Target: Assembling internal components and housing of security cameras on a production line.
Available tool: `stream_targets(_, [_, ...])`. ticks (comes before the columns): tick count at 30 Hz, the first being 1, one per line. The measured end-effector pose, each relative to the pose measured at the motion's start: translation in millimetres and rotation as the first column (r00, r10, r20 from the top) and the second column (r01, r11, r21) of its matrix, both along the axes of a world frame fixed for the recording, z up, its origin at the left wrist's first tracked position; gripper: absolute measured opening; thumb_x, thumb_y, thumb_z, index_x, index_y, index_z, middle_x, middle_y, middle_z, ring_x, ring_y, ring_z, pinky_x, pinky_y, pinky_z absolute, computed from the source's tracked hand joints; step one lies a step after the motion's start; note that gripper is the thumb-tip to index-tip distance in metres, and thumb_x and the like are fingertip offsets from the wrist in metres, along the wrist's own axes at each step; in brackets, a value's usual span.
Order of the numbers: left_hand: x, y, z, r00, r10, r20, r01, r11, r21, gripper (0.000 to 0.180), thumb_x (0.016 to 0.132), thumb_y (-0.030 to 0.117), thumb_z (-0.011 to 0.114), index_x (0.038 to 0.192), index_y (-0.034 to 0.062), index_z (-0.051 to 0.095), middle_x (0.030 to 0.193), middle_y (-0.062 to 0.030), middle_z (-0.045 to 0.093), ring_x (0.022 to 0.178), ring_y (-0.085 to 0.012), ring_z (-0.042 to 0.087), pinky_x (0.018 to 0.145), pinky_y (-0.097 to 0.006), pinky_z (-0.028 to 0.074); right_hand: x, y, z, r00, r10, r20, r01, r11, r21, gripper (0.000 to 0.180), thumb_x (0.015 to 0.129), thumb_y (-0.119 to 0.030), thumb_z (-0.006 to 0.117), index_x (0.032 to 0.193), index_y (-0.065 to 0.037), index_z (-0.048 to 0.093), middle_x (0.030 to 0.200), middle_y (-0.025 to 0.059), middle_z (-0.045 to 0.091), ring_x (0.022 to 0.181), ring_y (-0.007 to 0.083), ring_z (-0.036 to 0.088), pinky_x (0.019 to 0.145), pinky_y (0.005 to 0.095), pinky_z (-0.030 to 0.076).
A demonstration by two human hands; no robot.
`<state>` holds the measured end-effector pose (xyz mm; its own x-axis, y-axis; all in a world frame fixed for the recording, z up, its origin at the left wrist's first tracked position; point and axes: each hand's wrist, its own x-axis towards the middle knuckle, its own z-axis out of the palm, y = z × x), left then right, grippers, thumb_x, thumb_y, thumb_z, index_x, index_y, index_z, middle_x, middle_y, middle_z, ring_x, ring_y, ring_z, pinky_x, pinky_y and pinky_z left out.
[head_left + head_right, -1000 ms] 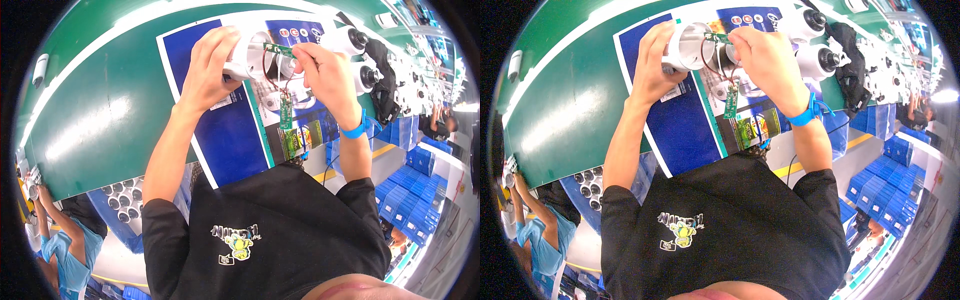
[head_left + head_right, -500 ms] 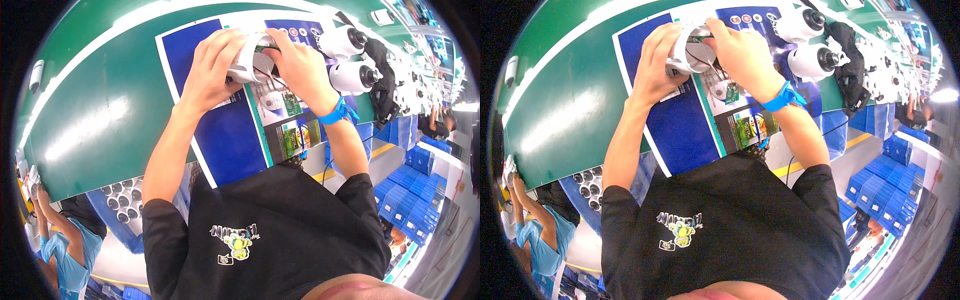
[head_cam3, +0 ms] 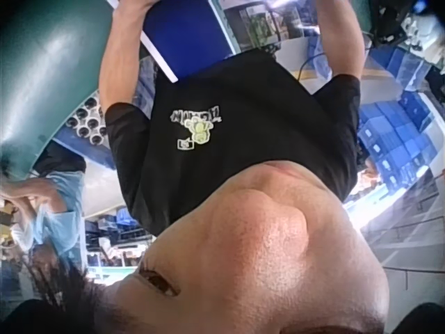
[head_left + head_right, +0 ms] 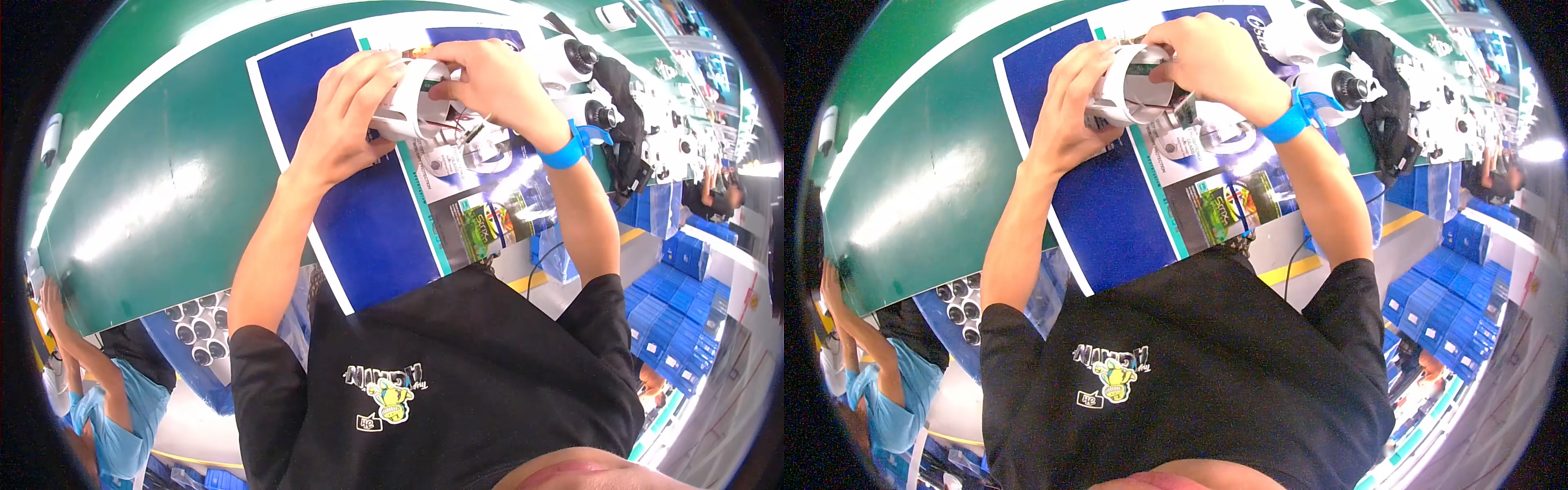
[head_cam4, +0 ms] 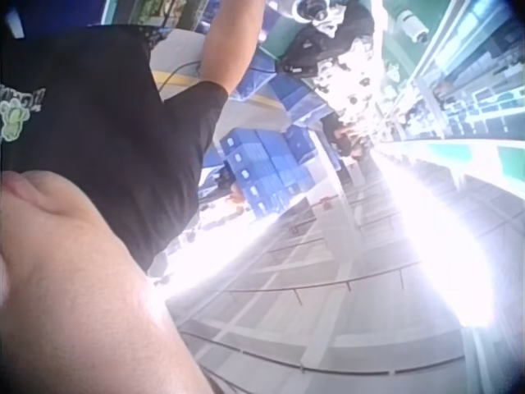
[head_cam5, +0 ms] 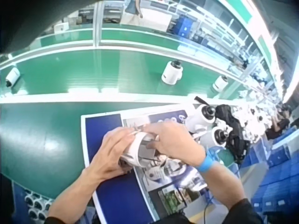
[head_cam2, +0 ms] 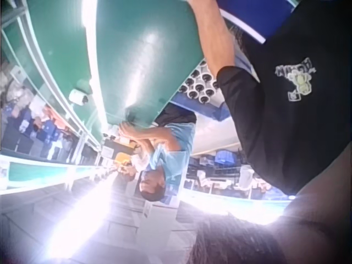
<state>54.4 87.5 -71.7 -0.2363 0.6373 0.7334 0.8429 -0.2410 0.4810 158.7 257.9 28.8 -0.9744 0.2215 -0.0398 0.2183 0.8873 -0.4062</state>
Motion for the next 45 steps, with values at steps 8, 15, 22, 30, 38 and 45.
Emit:
stream_targets(8, [-3.7, 5.8, 5.2, 0.999, 0.008, 0.052, -0.009, 0.999, 0.034, 0.096, 0.044, -0.001, 0.08, 0.131, 0.0098, 0.042, 0.13, -0.0126, 0.048, 0.12, -0.0335, 0.047, 0.099, -0.042, 0.041, 52.0, 0.6, 19.1, 0.934, -0.165, -0.317, 0.007, 0.895, -0.446, 0.023, 0.083, -0.013, 0.067, 0.103, -0.004, 0.066, 0.089, 0.0031, 0.068, 0.069, 0.0075, 0.057, 0.06, 0.022, 0.045])
stream_targets(15, [-3.8, 6.9, 4.1, 1.0, 0.005, 0.0, -0.005, 1.0, 0.006, 0.094, 0.045, -0.002, 0.08, 0.13, 0.0097, 0.042, 0.13, -0.0131, 0.049, 0.12, -0.0337, 0.047, 0.1, -0.043, 0.041, 54.4, -16.0, 15.2, 0.871, 0.219, -0.44, -0.302, 0.945, -0.129, 0.025, 0.07, -0.009, 0.078, 0.092, -0.004, 0.067, 0.088, 0.0048, 0.063, 0.075, 0.0209, 0.06, 0.066, 0.0295, 0.05])
stream_targets(22, [-10.4, 1.2, 3.9, 0.996, -0.007, 0.089, 0.007, 1.0, -0.005, 0.098, 0.043, -0.004, 0.08, 0.131, 0.0099, 0.04, 0.132, -0.0129, 0.048, 0.121, -0.0346, 0.046, 0.1, -0.041, 0.043, 65.9, 4.5, 9.7, 0.935, -0.026, -0.353, -0.076, 0.959, -0.274, 0.026, 0.078, 0.006, 0.068, 0.104, 0.002, 0.066, 0.096, 0.0081, 0.068, 0.077, 0.0122, 0.066, 0.061, 0.0209, 0.051])
stream_targets(30, [-9.8, 8.3, 11.9, 0.998, 0.04, 0.053, -0.033, 0.991, -0.133, 0.096, 0.047, 0.002, 0.082, 0.132, 0.0066, 0.038, 0.131, -0.0165, 0.048, 0.122, -0.0335, 0.045, 0.1, -0.041, 0.041, 70.4, 4.3, 4.5, 0.881, -0.305, -0.362, 0.036, 0.805, -0.593, 0.012, 0.088, -0.007, 0.064, 0.097, 0.0, 0.065, 0.075, 0.0044, 0.066, 0.059, 0.0042, 0.06, 0.048, 0.0168, 0.044])
stream_targets(38, [-3.8, 10.5, 11.6, 0.951, 0.04, 0.306, 0.003, 0.99, -0.138, 0.091, 0.044, 0.007, 0.08, 0.126, -0.0017, 0.043, 0.115, -0.0127, 0.054, 0.107, -0.0265, 0.054, 0.097, -0.037, 0.04, 40.6, -57.0, -18.7, 0.59, -0.703, -0.397, 0.085, 0.543, -0.836, 0.012, 0.087, -0.01, 0.064, 0.094, -0.001, 0.065, 0.068, 0.0027, 0.064, 0.053, 0.0035, 0.057, 0.045, 0.0171, 0.043])
stream_targets(45, [-1.4, 7.4, 14.0, 0.928, -0.04, 0.37, 0.061, 0.997, -0.045, 0.102, 0.049, 0.015, 0.091, 0.131, -0.0033, 0.034, 0.118, -0.013, 0.053, 0.106, -0.0236, 0.056, 0.095, -0.036, 0.044, 26.9, -79.8, -28.2, 0.369, -0.537, -0.759, 0.157, 0.84, -0.519, 0.01, 0.079, -0.011, 0.071, 0.087, -0.006, 0.066, 0.067, 0.0059, 0.064, 0.048, 0.0119, 0.058, 0.044, 0.023, 0.043])
